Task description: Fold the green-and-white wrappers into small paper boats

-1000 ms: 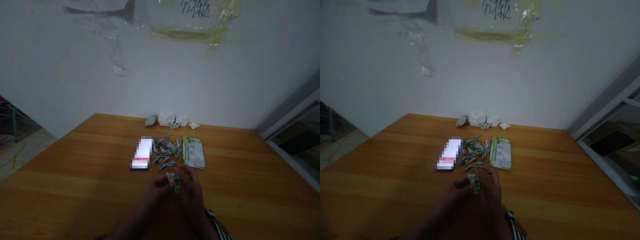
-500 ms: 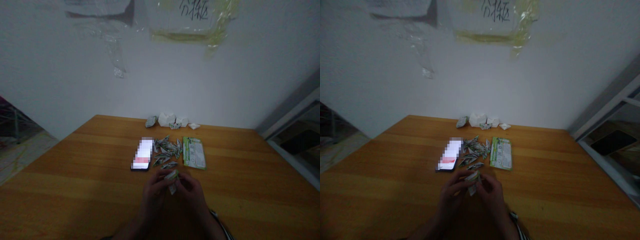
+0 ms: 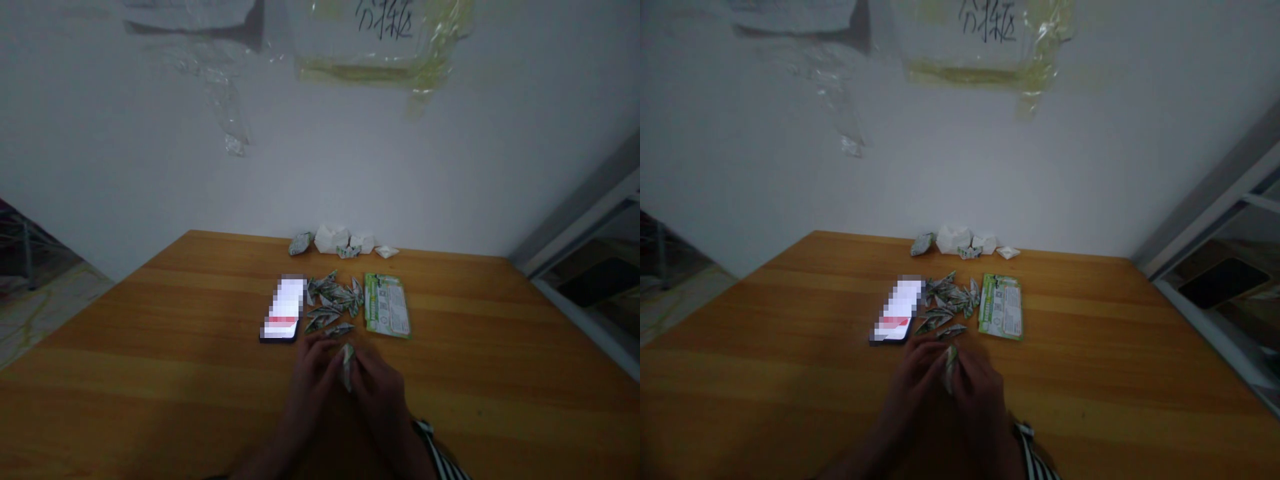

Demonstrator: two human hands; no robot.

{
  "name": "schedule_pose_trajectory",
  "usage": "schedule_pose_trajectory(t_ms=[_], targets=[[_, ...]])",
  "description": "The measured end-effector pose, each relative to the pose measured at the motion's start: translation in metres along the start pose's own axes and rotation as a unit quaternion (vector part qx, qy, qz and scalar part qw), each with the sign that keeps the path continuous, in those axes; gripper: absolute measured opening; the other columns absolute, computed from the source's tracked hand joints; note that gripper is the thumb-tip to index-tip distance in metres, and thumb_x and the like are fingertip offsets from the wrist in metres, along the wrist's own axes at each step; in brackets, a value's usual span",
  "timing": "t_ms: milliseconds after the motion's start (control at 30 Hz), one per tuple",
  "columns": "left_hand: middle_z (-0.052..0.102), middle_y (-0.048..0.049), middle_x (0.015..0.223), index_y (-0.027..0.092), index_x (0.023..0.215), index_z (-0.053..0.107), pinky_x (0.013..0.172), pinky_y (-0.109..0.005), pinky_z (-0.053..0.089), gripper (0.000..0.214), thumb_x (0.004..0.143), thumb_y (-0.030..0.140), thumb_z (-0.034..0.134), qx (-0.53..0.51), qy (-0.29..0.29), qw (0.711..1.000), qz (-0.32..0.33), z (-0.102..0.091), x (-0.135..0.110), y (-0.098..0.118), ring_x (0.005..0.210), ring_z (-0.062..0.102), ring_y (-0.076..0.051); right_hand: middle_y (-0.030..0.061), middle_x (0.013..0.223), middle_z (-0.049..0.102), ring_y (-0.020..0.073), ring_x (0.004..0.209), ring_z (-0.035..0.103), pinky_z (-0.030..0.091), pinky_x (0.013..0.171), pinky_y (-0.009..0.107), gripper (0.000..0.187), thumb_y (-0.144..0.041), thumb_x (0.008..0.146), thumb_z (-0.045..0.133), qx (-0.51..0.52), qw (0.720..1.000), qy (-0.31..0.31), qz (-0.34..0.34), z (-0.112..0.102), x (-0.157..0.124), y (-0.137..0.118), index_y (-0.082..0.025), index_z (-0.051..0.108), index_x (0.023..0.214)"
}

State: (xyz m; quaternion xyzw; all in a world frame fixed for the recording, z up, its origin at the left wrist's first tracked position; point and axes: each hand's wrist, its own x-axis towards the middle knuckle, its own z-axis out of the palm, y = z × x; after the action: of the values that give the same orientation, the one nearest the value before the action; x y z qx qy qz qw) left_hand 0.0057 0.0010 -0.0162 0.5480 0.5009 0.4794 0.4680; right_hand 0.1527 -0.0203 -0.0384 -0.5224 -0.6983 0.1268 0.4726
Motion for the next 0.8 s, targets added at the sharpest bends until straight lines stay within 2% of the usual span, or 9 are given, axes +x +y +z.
schedule_pose_trajectory(t_ms=[100, 200, 267, 433, 600, 667, 800], targets=[[0.068, -0.0051, 0.082, 0.017, 0.080, 0.072, 0.070, -0.028, 0.050, 0.027, 0.077, 0.043, 0.069, -0.015, -0.043, 0.997, -0.060, -0.003, 0.003, -0.003, 0.077, 0.064, -0.020, 0.0106, 0.104, 0.075, 0.0227, 0.090, 0.073, 0.060, 0.080, 0.033, 0.032, -0.015, 0.088, 0.051, -0.013, 0.999, 0.014, -0.031, 0.001, -0.002, 0.002, -0.020, 0.066, 0.116], [0.066, -0.0019, 0.066, 0.015, 0.067, 0.071, 0.062, -0.024, 0.047, 0.032, 0.072, 0.046, 0.073, -0.065, -0.071, 0.990, -0.104, -0.004, 0.004, 0.000, 0.065, 0.061, -0.017, 0.0108, 0.104, 0.075, 0.0231, 0.090, 0.073, 0.061, 0.080, 0.034, 0.031, -0.015, 0.087, 0.052, -0.022, 0.998, 0.025, -0.055, 0.001, -0.002, 0.003, -0.019, 0.068, 0.114], [0.067, -0.0022, 0.066, 0.015, 0.060, 0.071, 0.061, -0.023, 0.047, 0.033, 0.067, 0.046, 0.077, -0.088, -0.069, 0.986, -0.121, -0.003, 0.004, 0.006, 0.064, 0.061, -0.017, 0.0109, 0.103, 0.075, 0.0232, 0.088, 0.074, 0.062, 0.078, 0.033, 0.030, -0.015, 0.087, 0.052, -0.025, 0.997, 0.025, -0.063, 0.001, -0.002, 0.003, -0.019, 0.069, 0.112], [0.072, -0.0064, 0.090, 0.015, 0.057, 0.071, 0.074, -0.027, 0.049, 0.029, 0.067, 0.041, 0.078, -0.132, -0.066, 0.981, -0.125, 0.000, 0.003, 0.014, 0.082, 0.066, -0.021, 0.0104, 0.102, 0.076, 0.0229, 0.086, 0.075, 0.062, 0.076, 0.031, 0.030, -0.015, 0.087, 0.052, -0.029, 0.997, 0.017, -0.068, 0.002, -0.002, 0.003, -0.019, 0.070, 0.110], [0.071, -0.0050, 0.079, 0.015, 0.048, 0.057, 0.066, -0.026, 0.049, 0.037, 0.065, 0.040, 0.080, -0.156, -0.063, 0.979, -0.117, 0.003, 0.002, 0.008, 0.072, 0.064, -0.019, 0.0087, 0.100, 0.077, 0.0224, 0.085, 0.075, 0.063, 0.075, 0.031, 0.032, -0.015, 0.088, 0.050, -0.026, 0.998, 0.021, -0.061, 0.003, -0.004, 0.002, -0.021, 0.069, 0.113], [0.070, -0.0036, 0.075, 0.016, 0.051, 0.056, 0.065, -0.026, 0.049, 0.036, 0.064, 0.039, 0.081, -0.167, -0.063, 0.977, -0.118, 0.004, 0.003, 0.005, 0.070, 0.064, -0.018, 0.0085, 0.099, 0.077, 0.0219, 0.085, 0.075, 0.062, 0.076, 0.031, 0.033, -0.015, 0.088, 0.049, -0.025, 0.997, 0.030, -0.063, 0.003, -0.003, 0.000, -0.022, 0.069, 0.114], [0.072, -0.0020, 0.074, 0.016, 0.072, 0.067, 0.068, -0.026, 0.050, 0.028, 0.060, 0.035, 0.084, -0.181, -0.045, 0.971, -0.150, 0.003, 0.004, 0.002, 0.070, 0.066, -0.018, 0.0091, 0.103, 0.075, 0.0222, 0.091, 0.073, 0.062, 0.079, 0.033, 0.034, -0.013, 0.088, 0.051, -0.024, 0.995, 0.040, -0.089, 0.002, -0.001, -0.003, -0.022, 0.068, 0.117]])
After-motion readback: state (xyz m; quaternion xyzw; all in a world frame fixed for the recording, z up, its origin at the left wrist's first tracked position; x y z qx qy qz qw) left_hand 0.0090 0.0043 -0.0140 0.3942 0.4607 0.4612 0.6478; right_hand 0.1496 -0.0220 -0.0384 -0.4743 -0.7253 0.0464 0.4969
